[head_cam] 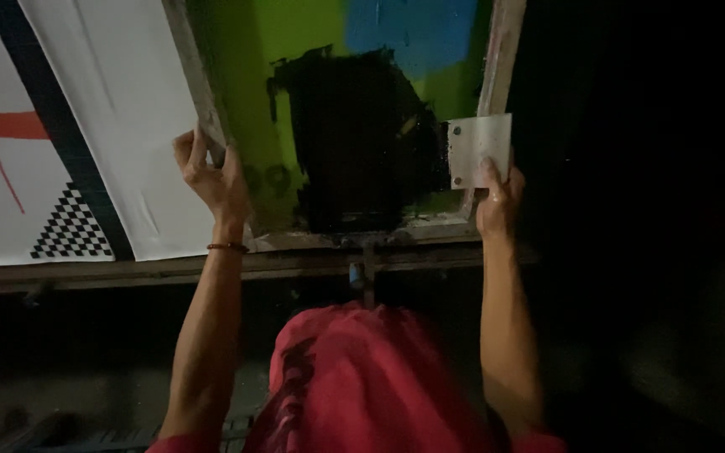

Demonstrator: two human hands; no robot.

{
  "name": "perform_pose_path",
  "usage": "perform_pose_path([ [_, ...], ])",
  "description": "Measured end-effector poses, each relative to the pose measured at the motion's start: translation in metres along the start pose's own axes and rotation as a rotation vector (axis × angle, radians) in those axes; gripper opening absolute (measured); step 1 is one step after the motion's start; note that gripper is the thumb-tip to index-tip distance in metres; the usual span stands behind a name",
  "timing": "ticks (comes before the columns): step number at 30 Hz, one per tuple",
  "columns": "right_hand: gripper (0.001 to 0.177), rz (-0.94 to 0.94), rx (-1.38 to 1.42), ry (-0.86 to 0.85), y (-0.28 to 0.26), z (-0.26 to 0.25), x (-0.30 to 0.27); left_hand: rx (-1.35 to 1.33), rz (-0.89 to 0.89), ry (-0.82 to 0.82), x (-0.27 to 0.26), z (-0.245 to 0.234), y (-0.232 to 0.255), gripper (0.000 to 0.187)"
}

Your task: Spreading ink across a screen using a scraper for screen printing

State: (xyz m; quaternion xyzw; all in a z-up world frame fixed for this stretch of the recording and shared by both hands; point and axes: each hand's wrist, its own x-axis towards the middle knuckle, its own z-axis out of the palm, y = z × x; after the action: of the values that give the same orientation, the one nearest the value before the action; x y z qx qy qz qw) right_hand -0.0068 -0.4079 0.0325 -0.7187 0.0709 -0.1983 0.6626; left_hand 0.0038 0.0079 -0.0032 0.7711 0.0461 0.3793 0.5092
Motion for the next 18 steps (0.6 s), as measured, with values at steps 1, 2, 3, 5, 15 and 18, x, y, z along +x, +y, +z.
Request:
perform_pose_path([
  [1,0.039,0.002,0.002,-0.002,-0.002,-0.001,-0.001,0.004,0.000,0.000,-0.004,0.002,-0.017,0.059],
  [2,0.037,0.039,0.026,0.006,-0.004,-0.001,-0.002,0.058,0.037,0.032,-0.008,0.003,-0.034,0.064],
  [3,0.036,0.074,0.051,0.012,-0.007,-0.001,-0.002,0.111,0.075,0.066,-0.011,0.005,-0.051,0.069],
  [5,0.032,0.074,0.078,0.008,-0.025,0.007,-0.003,0.076,0.035,0.047,-0.006,0.003,-0.026,0.063],
  [15,0.031,0.039,0.188,0.071,-0.006,0.014,-0.005,0.026,-0.002,0.018,-0.007,0.005,-0.028,0.063],
  [18,0.028,0.008,0.076,0.043,-0.039,0.021,-0.010,0.008,-0.014,0.013,-0.011,0.004,-0.032,0.060],
])
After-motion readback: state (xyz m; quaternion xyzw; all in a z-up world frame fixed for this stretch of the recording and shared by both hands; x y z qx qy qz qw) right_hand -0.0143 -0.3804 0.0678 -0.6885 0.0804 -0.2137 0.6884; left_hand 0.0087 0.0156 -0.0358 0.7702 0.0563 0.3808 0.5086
